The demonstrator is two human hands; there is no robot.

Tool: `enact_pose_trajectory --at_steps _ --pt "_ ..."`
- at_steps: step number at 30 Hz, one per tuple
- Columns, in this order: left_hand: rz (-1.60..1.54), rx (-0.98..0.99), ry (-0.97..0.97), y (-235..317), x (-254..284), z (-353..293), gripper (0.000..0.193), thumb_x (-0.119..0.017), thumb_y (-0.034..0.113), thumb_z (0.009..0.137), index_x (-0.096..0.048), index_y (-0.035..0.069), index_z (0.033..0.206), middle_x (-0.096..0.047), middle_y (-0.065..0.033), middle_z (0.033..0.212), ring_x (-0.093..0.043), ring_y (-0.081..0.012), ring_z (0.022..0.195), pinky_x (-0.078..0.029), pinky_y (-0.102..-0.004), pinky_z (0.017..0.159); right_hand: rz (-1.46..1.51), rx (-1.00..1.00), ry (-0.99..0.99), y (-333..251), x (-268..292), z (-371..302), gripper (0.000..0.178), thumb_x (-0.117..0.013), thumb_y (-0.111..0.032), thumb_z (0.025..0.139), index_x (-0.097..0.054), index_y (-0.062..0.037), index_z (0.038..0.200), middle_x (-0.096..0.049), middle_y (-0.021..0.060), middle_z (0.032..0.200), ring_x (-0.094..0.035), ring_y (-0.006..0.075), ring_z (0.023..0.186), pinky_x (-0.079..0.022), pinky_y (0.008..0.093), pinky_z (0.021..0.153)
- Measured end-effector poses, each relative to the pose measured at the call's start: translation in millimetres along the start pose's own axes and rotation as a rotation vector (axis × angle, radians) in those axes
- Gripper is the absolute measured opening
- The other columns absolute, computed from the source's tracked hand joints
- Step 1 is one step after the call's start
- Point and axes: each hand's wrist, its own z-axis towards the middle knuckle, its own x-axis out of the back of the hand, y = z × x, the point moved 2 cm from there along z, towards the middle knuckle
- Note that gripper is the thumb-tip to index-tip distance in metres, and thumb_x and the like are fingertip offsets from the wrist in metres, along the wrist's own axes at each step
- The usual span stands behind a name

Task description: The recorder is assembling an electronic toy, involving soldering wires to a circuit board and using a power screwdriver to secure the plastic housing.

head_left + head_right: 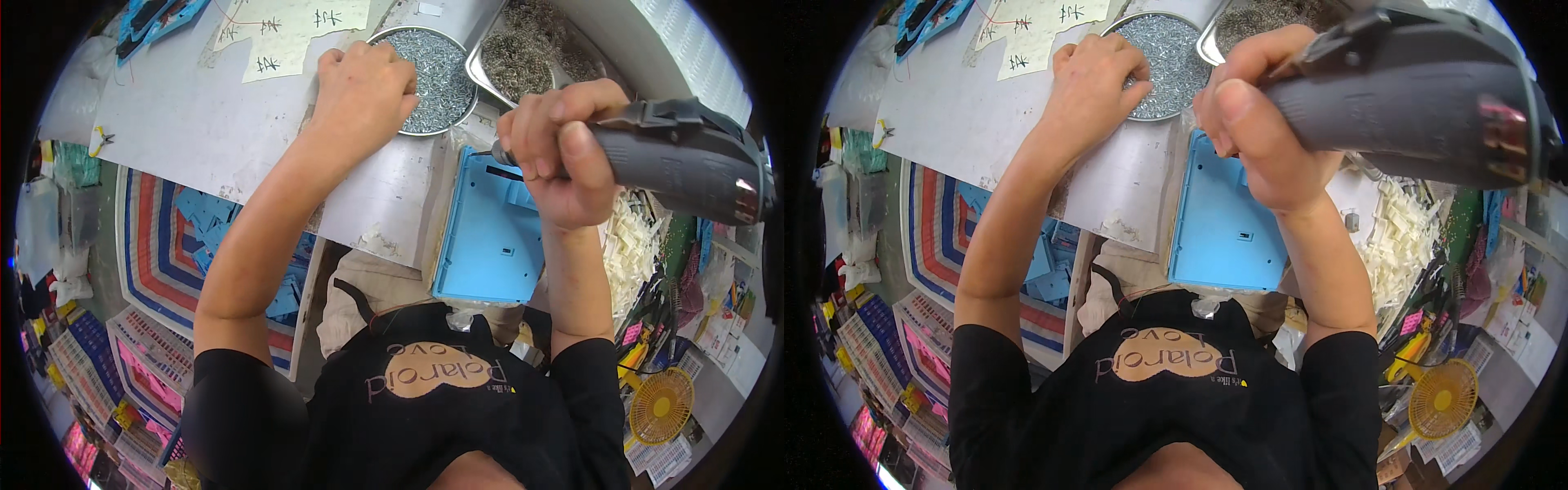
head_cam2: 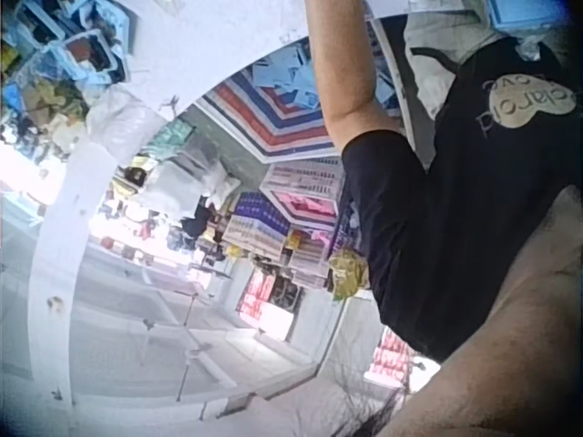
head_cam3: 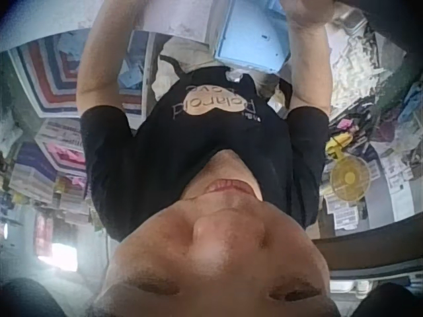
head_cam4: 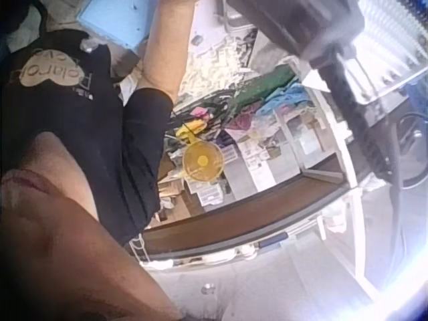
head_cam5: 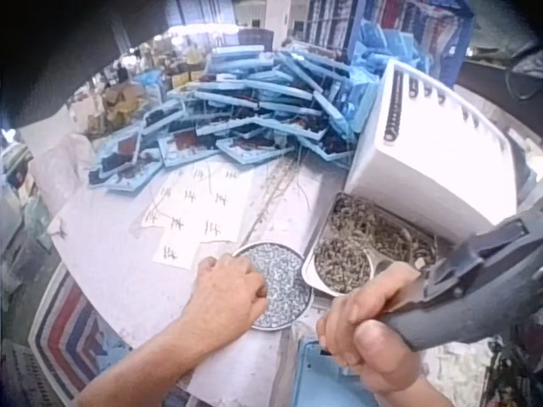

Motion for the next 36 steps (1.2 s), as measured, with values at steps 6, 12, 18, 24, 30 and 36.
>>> enact_pose_trajectory --at_steps 6,12,18,24,30,36 --pt "0.063 -0.069 -0.122 7.9 2.3 4.7 0.010 -0.070 0.020 0.086 -0.071 0.011 0.084 -0.066 -0.0054 0.093 -0.061 -0.0270 0.102 -0.039 -0.0504 0.097 -0.326 -0.062 -0.053 5.1 -2.2 -3.8 0.015 -0.062 -0.011 0.095 -0.048 -0.0060 0.091 -0.049 0.0036 0.061 -0.045 0.0114 0.053 -0.042 0.0305 0.055" --pt "0.102 -0.147 0.032 4.8 -6.3 2.0 0.009 -0.067 0.015 0.087 -0.072 0.008 0.087 -0.069 -0.0074 0.089 -0.065 -0.0270 0.096 -0.042 -0.0498 0.090 -0.398 -0.049 -0.124 2.7 -1.1 -3.9 0.017 -0.060 -0.014 0.097 -0.045 -0.0074 0.092 -0.046 0.0027 0.058 -0.043 0.0116 0.051 -0.040 0.0318 0.053" --pt "0.107 -0.175 0.093 3.6 -10.9 2.6 0.020 -0.069 0.029 0.091 -0.069 0.010 0.085 -0.068 -0.0063 0.083 -0.067 -0.0259 0.085 -0.046 -0.0454 0.081 -0.199 -0.107 -0.091 -11.3 -13.4 -19.3 0.023 -0.064 -0.020 0.096 -0.045 -0.0084 0.090 -0.048 0.0019 0.056 -0.044 0.0121 0.048 -0.043 0.0320 0.056" --pt "0.027 -0.119 -0.001 1.7 -12.3 18.0 0.030 -0.069 0.033 0.091 -0.066 0.007 0.078 -0.066 -0.0088 0.079 -0.066 -0.0293 0.082 -0.047 -0.0454 0.076 -0.387 -0.104 -0.151 -3.4 -6.5 -24.6 0.022 -0.065 -0.021 0.097 -0.048 -0.0076 0.093 -0.050 0.0019 0.058 -0.046 0.0108 0.050 -0.044 0.0320 0.057" --pt "-0.063 -0.179 0.234 0.6 -3.6 5.6 0.022 -0.074 0.028 0.087 -0.065 0.008 0.081 -0.066 -0.0070 0.081 -0.064 -0.0290 0.082 -0.045 -0.0442 0.081 -0.046 0.034 -0.231 -39.6 -14.2 -7.7 0.025 -0.056 -0.027 0.101 -0.051 -0.0074 0.115 -0.049 -0.0037 0.062 -0.045 0.0100 0.051 -0.044 0.0300 0.060" --pt "-0.377 -0.290 0.205 60.7 34.4 -54.0 0.016 -0.081 0.015 0.078 -0.068 0.010 0.086 -0.066 -0.0036 0.082 -0.063 -0.0246 0.080 -0.044 -0.0413 0.087 -0.064 0.052 -0.275 -72.1 -26.3 -13.6 0.026 -0.056 -0.032 0.102 -0.050 -0.0113 0.117 -0.052 -0.0052 0.065 -0.046 0.0087 0.054 -0.043 0.0294 0.059"
